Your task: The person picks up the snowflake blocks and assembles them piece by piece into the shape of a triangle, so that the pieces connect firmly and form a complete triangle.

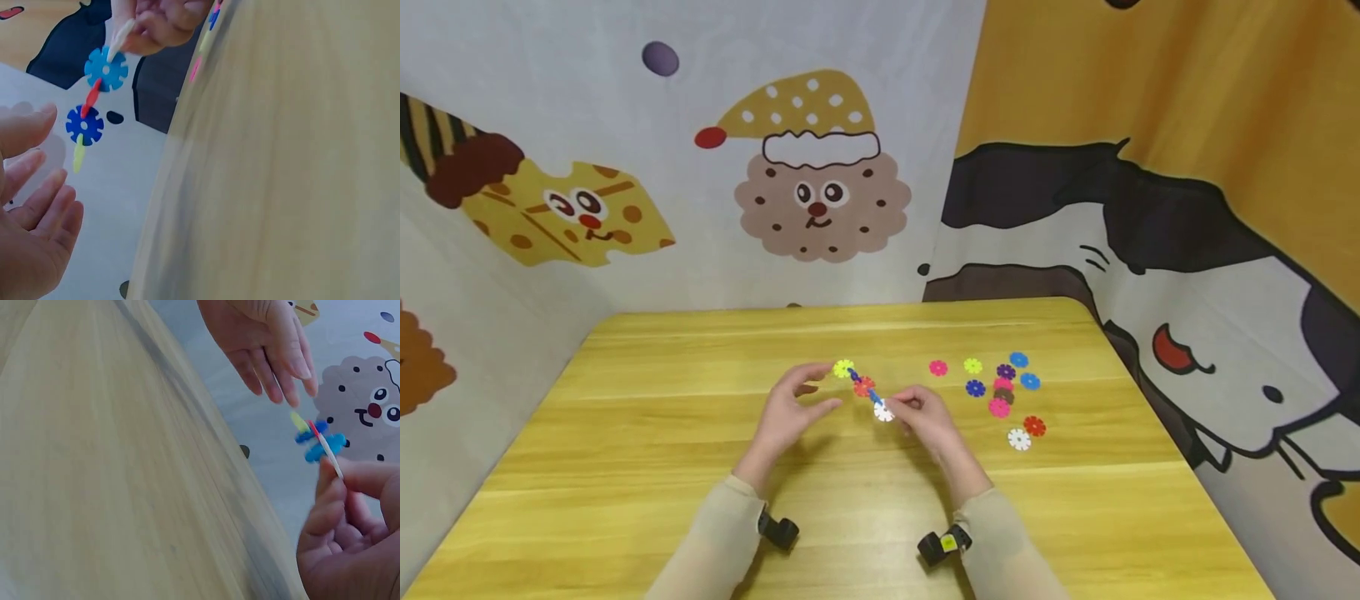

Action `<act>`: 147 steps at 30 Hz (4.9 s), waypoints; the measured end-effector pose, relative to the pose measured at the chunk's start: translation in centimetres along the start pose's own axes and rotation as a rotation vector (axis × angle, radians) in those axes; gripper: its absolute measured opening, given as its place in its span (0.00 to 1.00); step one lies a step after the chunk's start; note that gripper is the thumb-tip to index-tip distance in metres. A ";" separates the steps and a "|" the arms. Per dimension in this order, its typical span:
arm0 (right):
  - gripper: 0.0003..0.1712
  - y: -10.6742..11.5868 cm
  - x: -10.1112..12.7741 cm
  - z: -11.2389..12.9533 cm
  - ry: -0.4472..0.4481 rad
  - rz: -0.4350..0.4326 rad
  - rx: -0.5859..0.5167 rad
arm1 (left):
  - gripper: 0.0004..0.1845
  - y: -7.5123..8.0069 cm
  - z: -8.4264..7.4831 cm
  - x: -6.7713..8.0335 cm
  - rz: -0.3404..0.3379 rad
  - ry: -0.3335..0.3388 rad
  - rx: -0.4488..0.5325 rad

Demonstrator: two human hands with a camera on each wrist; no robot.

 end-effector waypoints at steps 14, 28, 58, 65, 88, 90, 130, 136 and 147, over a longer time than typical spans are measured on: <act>0.11 -1.3 -0.4 -0.1 0.003 -0.125 -0.078 | 0.20 -4.3 0.2 0.8 0.176 0.098 0.135; 0.12 -2.3 -0.5 0.1 0.015 -0.065 -0.084 | 0.16 -3.1 -3.2 1.3 0.159 0.151 0.199; 0.22 14.1 4.2 0.4 0.122 -0.130 0.546 | 0.19 -1.8 -1.8 0.7 0.139 0.229 0.356; 0.22 18.8 5.9 0.1 0.130 -0.194 0.655 | 0.20 -1.6 -1.8 0.7 0.145 0.249 0.349; 0.18 20.8 5.7 -0.3 0.184 -0.156 0.898 | 0.19 -1.2 -1.3 0.7 0.136 0.235 0.356; 0.16 20.8 5.5 -0.4 0.176 -0.156 0.905 | 0.19 -1.3 -1.3 0.7 0.140 0.237 0.362; 0.05 3.3 2.2 4.4 0.365 -0.121 0.449 | 0.19 -3.5 0.9 0.9 0.114 0.244 0.411; 0.04 1.4 1.8 4.5 0.377 -0.111 0.431 | 0.20 -3.5 -0.5 1.0 0.135 0.241 0.426; 0.05 0.0 1.6 4.7 0.410 -0.108 0.374 | 0.18 -3.5 -1.4 1.2 0.127 0.219 0.442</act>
Point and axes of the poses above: each hand's wrist, its own x-axis away from the middle knuckle, its own y-axis out of the back of the hand, z = x × y, the point moved 9 cm from there along -x, towards the middle knuckle, and after that the axes turned 2 degrees about -y, right-handed, at the moved point
